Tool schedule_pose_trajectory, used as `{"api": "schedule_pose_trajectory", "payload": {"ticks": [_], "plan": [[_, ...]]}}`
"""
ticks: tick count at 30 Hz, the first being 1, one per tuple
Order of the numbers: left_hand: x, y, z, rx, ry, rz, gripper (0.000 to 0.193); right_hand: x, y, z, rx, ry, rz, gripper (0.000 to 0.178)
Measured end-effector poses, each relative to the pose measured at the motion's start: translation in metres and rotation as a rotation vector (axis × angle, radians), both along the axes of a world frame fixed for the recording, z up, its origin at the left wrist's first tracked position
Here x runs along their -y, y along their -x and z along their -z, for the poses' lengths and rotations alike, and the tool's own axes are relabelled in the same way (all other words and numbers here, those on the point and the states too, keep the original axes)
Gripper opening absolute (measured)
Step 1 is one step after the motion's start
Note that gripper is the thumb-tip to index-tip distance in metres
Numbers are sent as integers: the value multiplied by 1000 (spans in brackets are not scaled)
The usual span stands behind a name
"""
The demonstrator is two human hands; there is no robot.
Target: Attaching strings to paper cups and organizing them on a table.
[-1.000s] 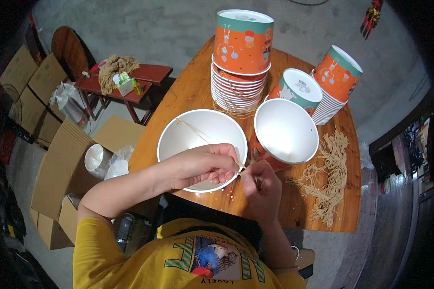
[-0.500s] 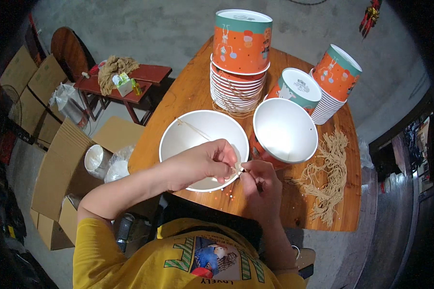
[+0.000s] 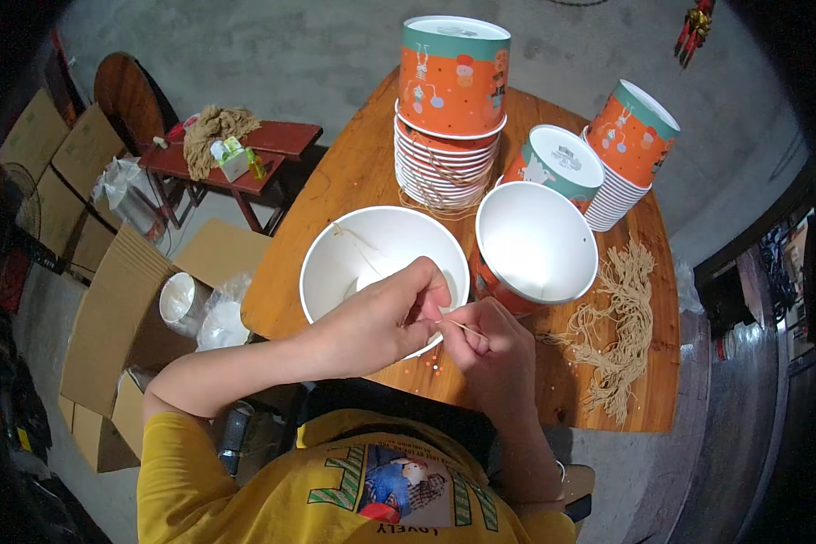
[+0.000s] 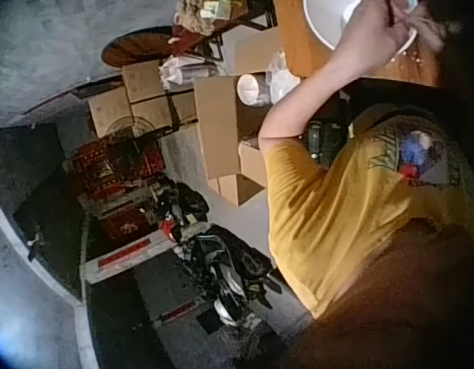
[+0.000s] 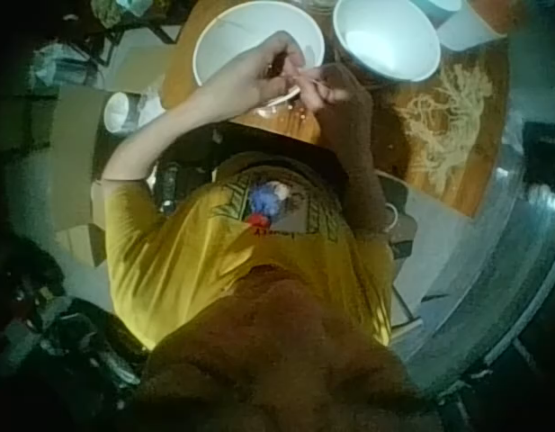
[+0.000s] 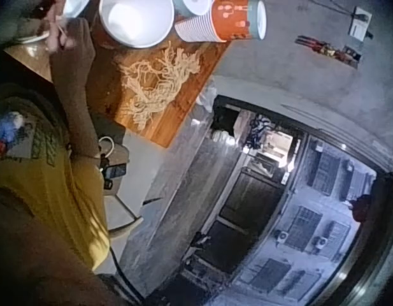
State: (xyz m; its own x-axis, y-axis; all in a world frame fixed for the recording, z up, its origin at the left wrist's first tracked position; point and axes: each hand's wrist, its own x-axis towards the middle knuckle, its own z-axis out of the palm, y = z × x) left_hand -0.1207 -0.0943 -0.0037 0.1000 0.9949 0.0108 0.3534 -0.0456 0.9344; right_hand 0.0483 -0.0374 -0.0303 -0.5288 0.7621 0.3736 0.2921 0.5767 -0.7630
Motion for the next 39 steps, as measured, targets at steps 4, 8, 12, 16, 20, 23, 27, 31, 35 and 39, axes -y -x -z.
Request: {"api": "schedule_pose_trajectory", "payload": {"ticks": [4,8,12,16,20,23,27,31,35,39], "plan": [[0,-1,-1,-97,-44,10,23,-1,2,6,1,-35,-1,16],[-1,0,4,-213,-185,46,24,-1,2,12,8,10,6,17],[4,-2,0,-374,-300,20,19,0,3,13,6,26,8,16],[6,-2,-1,-378,-308,-8,15,2,4,9,17,40,8,15],[7,-4,-1,-434,-298,-51,14,2,4,8,29,11,27,14],[8,-5,-1,-397,-252,-84,13,4,3,7,32,41,28,14],[8,-6,0,-304,-170,-122,11,7,4,11,20,-78,49,14],[8,-7,2,-202,-151,-130,11,10,4,13,15,-95,84,14],[7,-6,1,-151,-161,-106,11,10,3,16,-41,-115,85,14],[6,-8,-5,-82,-82,-80,17,8,2,20,-57,-66,81,13]]}}
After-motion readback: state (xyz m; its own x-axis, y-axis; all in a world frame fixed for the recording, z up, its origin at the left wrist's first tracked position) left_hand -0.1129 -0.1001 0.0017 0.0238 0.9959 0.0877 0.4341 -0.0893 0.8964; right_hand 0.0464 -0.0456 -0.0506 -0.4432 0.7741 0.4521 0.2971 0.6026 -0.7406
